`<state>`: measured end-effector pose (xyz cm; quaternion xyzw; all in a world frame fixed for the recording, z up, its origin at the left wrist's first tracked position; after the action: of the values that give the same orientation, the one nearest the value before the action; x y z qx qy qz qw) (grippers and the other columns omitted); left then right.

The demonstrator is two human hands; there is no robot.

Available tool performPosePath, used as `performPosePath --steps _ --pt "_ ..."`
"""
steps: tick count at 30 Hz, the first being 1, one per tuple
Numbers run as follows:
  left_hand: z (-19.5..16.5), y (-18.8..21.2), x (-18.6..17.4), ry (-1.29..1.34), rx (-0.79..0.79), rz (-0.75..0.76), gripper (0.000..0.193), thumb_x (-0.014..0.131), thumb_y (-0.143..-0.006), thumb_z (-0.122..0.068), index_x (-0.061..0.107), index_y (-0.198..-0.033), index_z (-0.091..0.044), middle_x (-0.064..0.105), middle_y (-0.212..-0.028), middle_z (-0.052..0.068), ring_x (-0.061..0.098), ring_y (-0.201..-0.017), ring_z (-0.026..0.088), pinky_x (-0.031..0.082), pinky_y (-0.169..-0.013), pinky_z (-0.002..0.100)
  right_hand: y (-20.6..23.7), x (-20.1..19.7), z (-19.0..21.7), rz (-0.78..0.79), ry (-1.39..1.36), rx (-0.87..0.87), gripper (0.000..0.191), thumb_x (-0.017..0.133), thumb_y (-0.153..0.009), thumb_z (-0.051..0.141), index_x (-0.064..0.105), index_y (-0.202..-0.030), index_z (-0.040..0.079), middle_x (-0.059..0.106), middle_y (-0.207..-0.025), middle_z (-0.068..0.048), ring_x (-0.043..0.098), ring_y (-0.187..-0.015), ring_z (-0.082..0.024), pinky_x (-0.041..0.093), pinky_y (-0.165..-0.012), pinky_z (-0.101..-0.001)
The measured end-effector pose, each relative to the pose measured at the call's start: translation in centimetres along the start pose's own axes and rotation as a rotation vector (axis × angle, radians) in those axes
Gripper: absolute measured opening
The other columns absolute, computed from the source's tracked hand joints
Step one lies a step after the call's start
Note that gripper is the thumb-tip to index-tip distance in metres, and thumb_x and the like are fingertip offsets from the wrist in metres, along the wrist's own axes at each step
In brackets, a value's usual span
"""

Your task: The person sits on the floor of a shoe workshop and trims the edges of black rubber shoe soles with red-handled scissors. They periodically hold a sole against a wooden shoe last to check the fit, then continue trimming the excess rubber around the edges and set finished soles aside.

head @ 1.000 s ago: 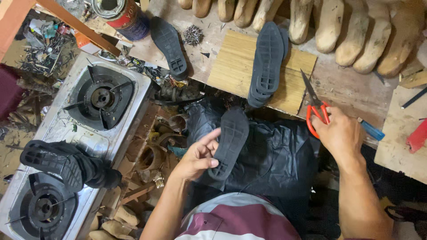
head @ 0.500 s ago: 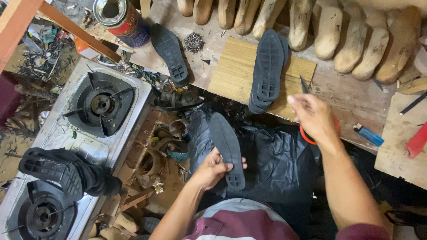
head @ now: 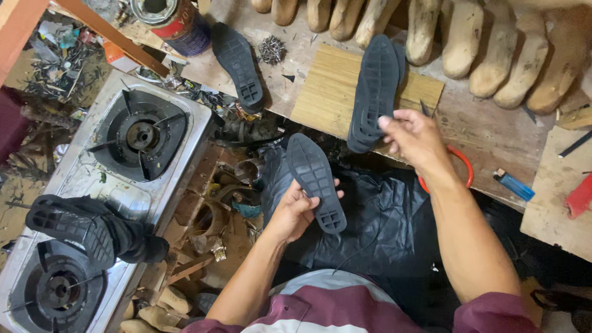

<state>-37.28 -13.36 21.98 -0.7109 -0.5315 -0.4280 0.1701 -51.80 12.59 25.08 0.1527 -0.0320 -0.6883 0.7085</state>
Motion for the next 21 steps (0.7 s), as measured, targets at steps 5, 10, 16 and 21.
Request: performPosePath --steps 5,10,16,21 --pt "-0.1 -0.2 1.3 0.006 0.023 0.047 0.061 0.06 -0.096 -0.012 0.037 -0.153 -0.009 0.054 -0.147 0.021 0.056 -0.134 0.04 0.047 -0.112 0.054 1.0 0.1 0.9 -0.016 -0.052 -0.01 0.055 0.076 -0.091 0.018 0.052 -0.136 -0.003 0.067 -0.086 -0.005 0.058 -0.063 -0.008 0.042 -0.052 -0.022" --pt "-1.3 -0.5 1.7 0.051 0.046 0.047 0.065 0.059 -0.101 -0.033 0.034 -0.156 -0.009 0.051 -0.15 0.02 0.056 -0.135 0.04 0.047 -0.112 0.054 5.8 0.2 0.8 0.029 -0.304 -0.042 0.053 0.072 -0.093 0.016 0.052 -0.139 -0.003 0.064 -0.088 -0.004 0.06 -0.064 -0.009 0.047 -0.054 -0.0238" --pt "-1.1 -1.1 2.2 0.106 0.066 0.027 0.07 0.059 -0.102 -0.043 0.035 -0.158 -0.007 0.051 -0.153 0.014 0.055 -0.139 0.031 0.046 -0.116 0.05 14.0 5.5 -2.5 0.259 0.3 -0.041 0.046 0.076 -0.087 0.015 0.065 -0.129 0.002 0.067 -0.079 -0.005 0.063 -0.061 -0.011 0.054 -0.055 -0.0274" --pt "0.1 -0.5 3.0 0.005 0.117 0.011 0.059 0.066 -0.099 -0.024 0.039 -0.148 -0.006 0.058 -0.142 0.017 0.061 -0.128 0.033 0.049 -0.11 0.052 15.9 5.9 -2.2 0.192 0.412 -0.283 0.043 0.075 -0.087 0.015 0.067 -0.127 0.002 0.07 -0.082 -0.007 0.066 -0.064 -0.013 0.054 -0.059 -0.0291"
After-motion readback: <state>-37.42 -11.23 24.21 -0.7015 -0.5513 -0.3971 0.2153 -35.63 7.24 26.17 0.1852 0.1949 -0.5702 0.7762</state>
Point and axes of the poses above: each hand's wrist, its own y-axis away from the middle knuckle, its own x-axis out of the palm, z = x × y, the point moved 4 cm from there along -y, towards the middle knuckle
